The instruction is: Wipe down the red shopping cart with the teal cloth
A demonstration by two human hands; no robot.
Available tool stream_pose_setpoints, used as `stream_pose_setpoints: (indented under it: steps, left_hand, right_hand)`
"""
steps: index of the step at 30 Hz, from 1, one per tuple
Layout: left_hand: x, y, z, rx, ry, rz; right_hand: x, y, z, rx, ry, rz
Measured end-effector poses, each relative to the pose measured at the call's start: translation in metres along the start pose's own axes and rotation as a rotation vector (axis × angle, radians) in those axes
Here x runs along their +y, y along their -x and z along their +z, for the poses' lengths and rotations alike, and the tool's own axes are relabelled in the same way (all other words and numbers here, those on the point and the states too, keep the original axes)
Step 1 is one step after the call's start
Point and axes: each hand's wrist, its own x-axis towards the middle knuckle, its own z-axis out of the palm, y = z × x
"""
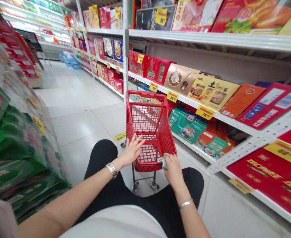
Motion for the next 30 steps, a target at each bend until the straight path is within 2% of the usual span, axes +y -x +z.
stream_pose_setpoints:
  steps: [3, 8, 11, 15, 18, 20, 22, 24, 26, 27, 30]
  left_hand:
    - [-0.013, -0.004, -0.004, 0.007, -0.005, -0.044]
    - [-0.023, 0.013, 0.011, 0.323, 0.076, -0.358]
    - [-0.030, 0.030, 0.017, 0.423, 0.123, -0.456]
    - [-0.038, 0.044, 0.008, 0.382, 0.135, -0.409]
    - [-0.038, 0.044, 0.004, 0.325, 0.142, -0.378]
    - [-0.035, 0.041, 0.005, 0.305, 0.156, -0.371]
    - [-0.031, 0.037, 0.009, 0.301, 0.169, -0.359]
    - [-0.028, 0.034, 0.012, 0.310, 0.177, -0.344]
    - [-0.024, 0.032, 0.015, 0.306, 0.179, -0.333]
    - [-0.022, 0.031, 0.016, 0.297, 0.178, -0.334]
    - [-0.018, 0.031, 0.017, 0.253, 0.171, -0.340]
  right_hand:
    - [-0.042, -0.012, 0.005, -0.054, 0.065, 0.014]
    - [-0.093, -0.015, 0.018, -0.037, 0.126, 0.008]
    - [-0.112, -0.009, 0.023, -0.042, 0.052, -0.038]
    - [-0.113, -0.005, 0.015, -0.143, 0.001, -0.067]
    - [-0.091, 0.002, -0.002, -0.183, -0.027, -0.078]
    - [-0.068, 0.007, -0.015, -0.145, -0.136, -0.065]
    - [-0.048, 0.009, -0.029, -0.046, -0.272, -0.008]
    - [-0.040, 0.005, -0.039, 0.060, -0.348, 0.053]
    - [-0.047, -0.006, -0.040, 0.091, -0.330, 0.063]
    - [-0.057, -0.013, -0.037, 0.067, -0.297, 0.041]
    - [-0.102, -0.030, -0.016, -0.092, -0.129, -0.073]
